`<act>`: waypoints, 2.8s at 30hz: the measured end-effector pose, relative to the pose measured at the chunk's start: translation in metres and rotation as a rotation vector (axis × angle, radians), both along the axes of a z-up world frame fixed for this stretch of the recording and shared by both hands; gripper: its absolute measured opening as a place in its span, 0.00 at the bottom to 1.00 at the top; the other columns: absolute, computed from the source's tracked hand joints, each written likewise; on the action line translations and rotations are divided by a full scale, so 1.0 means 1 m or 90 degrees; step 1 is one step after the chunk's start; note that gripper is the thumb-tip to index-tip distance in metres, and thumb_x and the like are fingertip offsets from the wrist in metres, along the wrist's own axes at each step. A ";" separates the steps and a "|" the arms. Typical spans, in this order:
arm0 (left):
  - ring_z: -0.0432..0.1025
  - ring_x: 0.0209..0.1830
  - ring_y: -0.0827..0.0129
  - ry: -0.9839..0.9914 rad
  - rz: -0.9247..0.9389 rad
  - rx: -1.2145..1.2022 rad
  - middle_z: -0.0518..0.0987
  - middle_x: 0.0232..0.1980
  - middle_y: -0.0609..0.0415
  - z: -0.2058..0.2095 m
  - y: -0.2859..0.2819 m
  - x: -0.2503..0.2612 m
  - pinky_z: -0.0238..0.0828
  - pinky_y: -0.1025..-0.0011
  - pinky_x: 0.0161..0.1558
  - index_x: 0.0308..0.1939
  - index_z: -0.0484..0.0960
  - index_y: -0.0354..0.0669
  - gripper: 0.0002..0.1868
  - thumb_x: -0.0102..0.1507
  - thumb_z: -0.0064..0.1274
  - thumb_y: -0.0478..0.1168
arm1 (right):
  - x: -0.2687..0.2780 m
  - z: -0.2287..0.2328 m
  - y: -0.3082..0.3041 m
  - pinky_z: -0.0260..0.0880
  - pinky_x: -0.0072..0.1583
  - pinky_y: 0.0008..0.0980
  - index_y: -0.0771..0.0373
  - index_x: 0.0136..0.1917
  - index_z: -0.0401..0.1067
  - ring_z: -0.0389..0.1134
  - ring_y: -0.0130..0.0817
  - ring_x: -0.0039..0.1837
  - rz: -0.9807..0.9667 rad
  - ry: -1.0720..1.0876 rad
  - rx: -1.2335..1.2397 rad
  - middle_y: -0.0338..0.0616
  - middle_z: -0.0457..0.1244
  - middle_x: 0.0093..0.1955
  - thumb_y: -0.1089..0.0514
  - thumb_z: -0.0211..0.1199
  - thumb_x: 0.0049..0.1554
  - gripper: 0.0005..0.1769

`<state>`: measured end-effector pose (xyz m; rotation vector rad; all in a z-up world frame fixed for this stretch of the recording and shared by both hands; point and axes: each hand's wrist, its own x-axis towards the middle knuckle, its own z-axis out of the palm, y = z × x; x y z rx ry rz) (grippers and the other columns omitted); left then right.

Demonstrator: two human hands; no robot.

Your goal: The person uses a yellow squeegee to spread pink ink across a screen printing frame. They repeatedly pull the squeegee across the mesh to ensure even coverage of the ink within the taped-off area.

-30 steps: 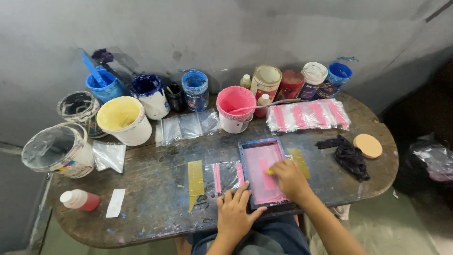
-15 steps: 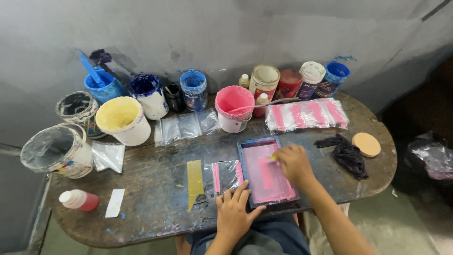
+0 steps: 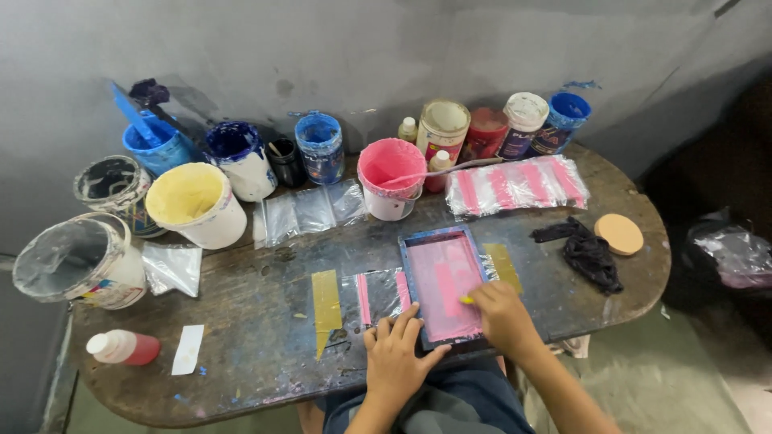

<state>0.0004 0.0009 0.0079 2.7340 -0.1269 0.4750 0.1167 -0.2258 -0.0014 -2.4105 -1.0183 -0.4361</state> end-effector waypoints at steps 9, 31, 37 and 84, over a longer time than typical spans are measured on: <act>0.67 0.52 0.54 0.020 -0.006 -0.015 0.74 0.70 0.64 -0.003 0.000 -0.001 0.57 0.53 0.47 0.48 0.80 0.52 0.30 0.61 0.54 0.72 | -0.057 -0.014 0.026 0.59 0.50 0.40 0.58 0.42 0.70 0.63 0.47 0.43 -0.105 0.030 -0.004 0.45 0.64 0.39 0.68 0.52 0.51 0.09; 0.64 0.59 0.51 -0.001 -0.013 -0.017 0.72 0.72 0.61 -0.012 0.001 -0.003 0.57 0.52 0.50 0.46 0.78 0.50 0.31 0.61 0.56 0.72 | 0.144 0.015 0.079 0.52 0.65 0.46 0.53 0.50 0.78 0.59 0.43 0.60 -0.101 0.182 -0.074 0.35 0.65 0.54 0.58 0.51 0.61 0.13; 0.64 0.62 0.48 -0.022 -0.027 -0.075 0.72 0.72 0.60 -0.001 0.004 -0.012 0.55 0.48 0.54 0.49 0.79 0.51 0.31 0.64 0.48 0.72 | 0.118 0.014 0.065 0.52 0.68 0.49 0.49 0.62 0.77 0.60 0.44 0.69 -0.096 0.051 -0.012 0.39 0.64 0.67 0.59 0.54 0.60 0.19; 0.62 0.68 0.57 0.067 0.159 -0.043 0.73 0.70 0.69 0.009 0.120 0.009 0.53 0.46 0.65 0.58 0.84 0.68 0.17 0.66 0.49 0.51 | -0.083 -0.031 0.034 0.48 0.59 0.38 0.45 0.47 0.78 0.61 0.35 0.56 -0.104 -0.076 0.107 0.24 0.67 0.47 0.50 0.67 0.55 0.05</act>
